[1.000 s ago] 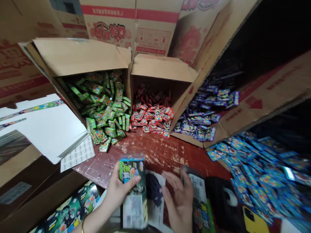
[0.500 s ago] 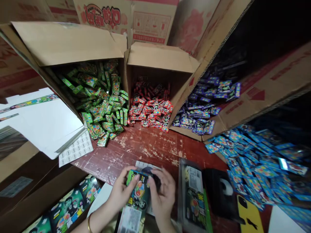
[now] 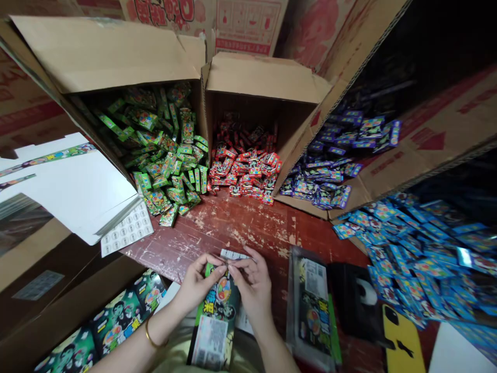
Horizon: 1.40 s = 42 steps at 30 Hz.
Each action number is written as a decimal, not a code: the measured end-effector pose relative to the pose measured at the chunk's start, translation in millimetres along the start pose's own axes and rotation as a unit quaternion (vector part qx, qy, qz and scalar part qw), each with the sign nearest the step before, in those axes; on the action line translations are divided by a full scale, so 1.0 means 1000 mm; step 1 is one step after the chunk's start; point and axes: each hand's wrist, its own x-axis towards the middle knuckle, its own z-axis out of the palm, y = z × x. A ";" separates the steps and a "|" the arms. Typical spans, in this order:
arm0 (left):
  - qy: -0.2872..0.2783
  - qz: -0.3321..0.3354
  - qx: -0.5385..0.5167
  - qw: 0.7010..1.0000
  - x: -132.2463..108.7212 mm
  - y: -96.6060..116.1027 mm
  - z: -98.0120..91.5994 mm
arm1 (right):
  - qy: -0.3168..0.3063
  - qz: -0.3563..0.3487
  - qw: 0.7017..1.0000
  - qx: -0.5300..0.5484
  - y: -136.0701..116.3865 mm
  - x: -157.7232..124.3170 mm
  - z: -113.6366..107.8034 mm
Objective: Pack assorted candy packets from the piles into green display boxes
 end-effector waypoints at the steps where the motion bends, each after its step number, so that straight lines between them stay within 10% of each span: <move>1: 0.013 -0.018 -0.013 1.000 0.001 0.001 0.000 | -0.008 0.032 0.999 0.019 -0.003 0.003 0.000; 9: 0.041 -0.043 -0.002 0.998 0.009 -0.002 0.005 | -0.054 0.180 0.980 0.064 -0.013 0.024 -0.013; 18: -0.029 -0.053 -0.020 0.998 -0.005 -0.008 0.016 | -0.050 -0.024 0.991 -0.126 -0.002 0.007 -0.024; 27: -0.039 -0.070 0.004 0.997 -0.002 -0.009 0.015 | -0.199 0.104 0.966 -0.131 -0.039 0.054 -0.020; 34: -0.038 -0.055 0.004 0.998 0.000 -0.009 0.017 | -0.200 0.051 0.955 -0.212 -0.038 0.052 -0.013; 38: -0.020 -0.043 0.004 0.999 -0.003 -0.002 0.021 | -0.162 0.163 0.969 -0.090 -0.032 0.048 -0.009; 42: 0.021 -0.030 0.011 0.999 -0.004 0.012 0.024 | -0.145 0.359 0.910 0.153 -0.023 0.045 -0.002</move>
